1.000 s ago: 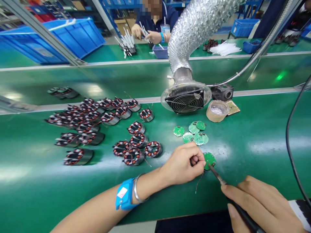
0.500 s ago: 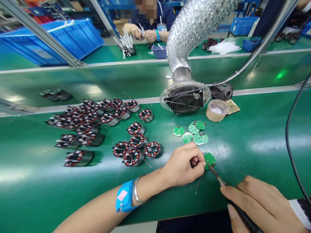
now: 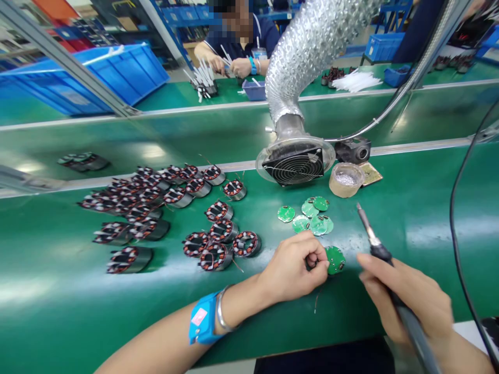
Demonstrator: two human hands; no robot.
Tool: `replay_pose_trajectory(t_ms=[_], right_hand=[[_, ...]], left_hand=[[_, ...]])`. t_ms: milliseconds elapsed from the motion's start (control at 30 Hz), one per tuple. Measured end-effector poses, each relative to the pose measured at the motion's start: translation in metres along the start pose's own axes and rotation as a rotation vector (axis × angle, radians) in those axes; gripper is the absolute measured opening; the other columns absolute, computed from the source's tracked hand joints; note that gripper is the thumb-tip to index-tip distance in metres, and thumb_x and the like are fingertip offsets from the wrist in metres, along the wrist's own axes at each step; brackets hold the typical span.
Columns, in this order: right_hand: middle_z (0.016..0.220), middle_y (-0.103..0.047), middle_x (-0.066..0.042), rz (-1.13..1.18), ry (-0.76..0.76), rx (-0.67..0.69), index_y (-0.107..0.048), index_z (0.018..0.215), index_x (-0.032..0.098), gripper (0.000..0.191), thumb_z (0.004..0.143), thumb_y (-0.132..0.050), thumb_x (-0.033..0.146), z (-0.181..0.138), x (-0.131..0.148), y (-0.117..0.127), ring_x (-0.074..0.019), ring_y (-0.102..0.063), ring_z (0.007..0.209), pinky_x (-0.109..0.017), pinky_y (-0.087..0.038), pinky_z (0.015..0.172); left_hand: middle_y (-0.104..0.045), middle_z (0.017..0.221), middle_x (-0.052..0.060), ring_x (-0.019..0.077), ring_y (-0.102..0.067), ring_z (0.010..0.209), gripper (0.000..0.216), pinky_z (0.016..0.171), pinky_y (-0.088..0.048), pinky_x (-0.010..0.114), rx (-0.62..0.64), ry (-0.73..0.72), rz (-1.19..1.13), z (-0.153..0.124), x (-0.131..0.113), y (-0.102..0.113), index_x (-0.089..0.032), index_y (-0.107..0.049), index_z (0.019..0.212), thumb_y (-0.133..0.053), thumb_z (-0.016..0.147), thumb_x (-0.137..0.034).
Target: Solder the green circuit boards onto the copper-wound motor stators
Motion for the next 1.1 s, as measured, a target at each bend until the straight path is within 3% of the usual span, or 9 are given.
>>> replay_pose_trajectory(t_ms=[133,267,333,433,600,767,900,1000,1100], right_hand=[[0.11,-0.069,-0.01,0.195,-0.036,0.082,-0.059,0.106,0.018,0.025,0.083,-0.059,0.007,0.004,-0.01,-0.032,-0.0208,-0.065,0.103,-0.036,-0.055,0.088],[0.111,-0.069,-0.01,0.273,-0.087,0.124,-0.057,0.105,0.019,0.026,0.083,-0.058,0.005,-0.001,-0.017,-0.042,-0.0185,-0.064,0.105,-0.033,-0.055,0.086],[0.11,-0.069,-0.009,0.277,-0.085,0.119,-0.056,0.106,0.019,0.027,0.083,-0.058,0.005,-0.004,-0.018,-0.042,-0.0183,-0.063,0.106,-0.033,-0.055,0.087],[0.109,-0.069,-0.009,0.264,-0.074,0.089,-0.056,0.107,0.02,0.03,0.081,-0.06,0.005,-0.003,-0.018,-0.039,-0.0201,-0.061,0.11,-0.037,-0.054,0.09],[0.094,-0.071,-0.006,0.259,-0.019,-0.026,-0.055,0.105,0.02,0.031,0.079,-0.059,0.004,0.008,-0.009,-0.028,-0.0197,-0.065,0.091,-0.04,-0.054,0.083],[0.08,-0.069,-0.002,0.215,0.035,-0.042,-0.056,0.103,0.019,0.029,0.08,-0.054,0.001,0.011,0.001,-0.028,-0.0161,-0.064,0.072,-0.036,-0.053,0.077],[0.078,-0.066,-0.001,0.13,0.044,0.012,-0.057,0.104,0.018,0.03,0.082,-0.052,-0.001,0.005,0.002,-0.037,-0.0148,-0.058,0.069,-0.036,-0.052,0.078],[0.077,-0.065,-0.001,0.121,0.041,0.039,-0.057,0.105,0.019,0.031,0.083,-0.051,-0.001,0.002,0.001,-0.037,-0.0147,-0.058,0.072,-0.035,-0.052,0.078],[0.085,-0.067,-0.002,0.138,0.017,-0.004,-0.058,0.11,0.019,0.037,0.083,-0.051,-0.004,-0.002,0.004,-0.021,-0.0135,-0.062,0.077,-0.033,-0.052,0.082]], left_hand=[[-0.057,0.076,0.002,0.0097,-0.054,0.063,0.008,0.056,-0.046,0.019,0.029,-0.032,0.0,-0.003,0.001,0.011,-0.014,-0.065,0.083,-0.057,0.079,-0.011],[-0.061,0.089,0.006,0.0141,-0.059,0.081,0.014,0.073,-0.049,0.024,0.147,-0.188,0.081,-0.01,0.002,0.023,-0.016,-0.065,0.096,-0.057,0.086,-0.011],[-0.061,0.087,0.004,0.0137,-0.058,0.081,0.009,0.074,-0.048,0.023,0.209,-0.229,0.069,-0.011,0.003,0.021,-0.018,-0.069,0.09,-0.061,0.087,-0.015],[-0.06,0.078,0.002,0.012,-0.057,0.073,0.007,0.067,-0.047,0.021,0.187,-0.173,-0.063,-0.007,0.003,0.014,-0.018,-0.072,0.083,-0.067,0.085,-0.022],[-0.054,0.072,0.0,0.0076,-0.049,0.058,0.012,0.05,-0.04,0.016,0.135,0.011,-0.203,-0.001,0.0,0.003,-0.014,-0.07,0.075,-0.072,0.079,-0.025],[-0.053,0.072,0.0,0.0067,-0.048,0.058,0.012,0.049,-0.038,0.016,0.127,0.076,-0.224,-0.002,0.001,0.003,-0.014,-0.068,0.072,-0.07,0.078,-0.024],[-0.053,0.074,0.0,0.005,-0.046,0.054,0.013,0.048,-0.039,0.016,0.112,0.135,-0.298,-0.004,0.006,0.0,-0.013,-0.064,0.072,-0.066,0.078,-0.024],[-0.052,0.072,0.0,0.0048,-0.045,0.053,0.008,0.046,-0.04,0.015,0.064,0.076,-0.233,-0.007,0.004,-0.002,-0.013,-0.062,0.07,-0.063,0.077,-0.018],[-0.053,0.071,0.001,0.0059,-0.047,0.054,0.005,0.046,-0.042,0.015,0.022,-0.036,-0.125,-0.01,-0.001,-0.003,-0.014,-0.062,0.07,-0.062,0.075,-0.014]])
Point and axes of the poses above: each hand's wrist, its own z-axis towards the middle knuckle, its own y-axis out of the back of the hand, x = y × z, the point moved 5 cm from there along z, towards the middle knuckle
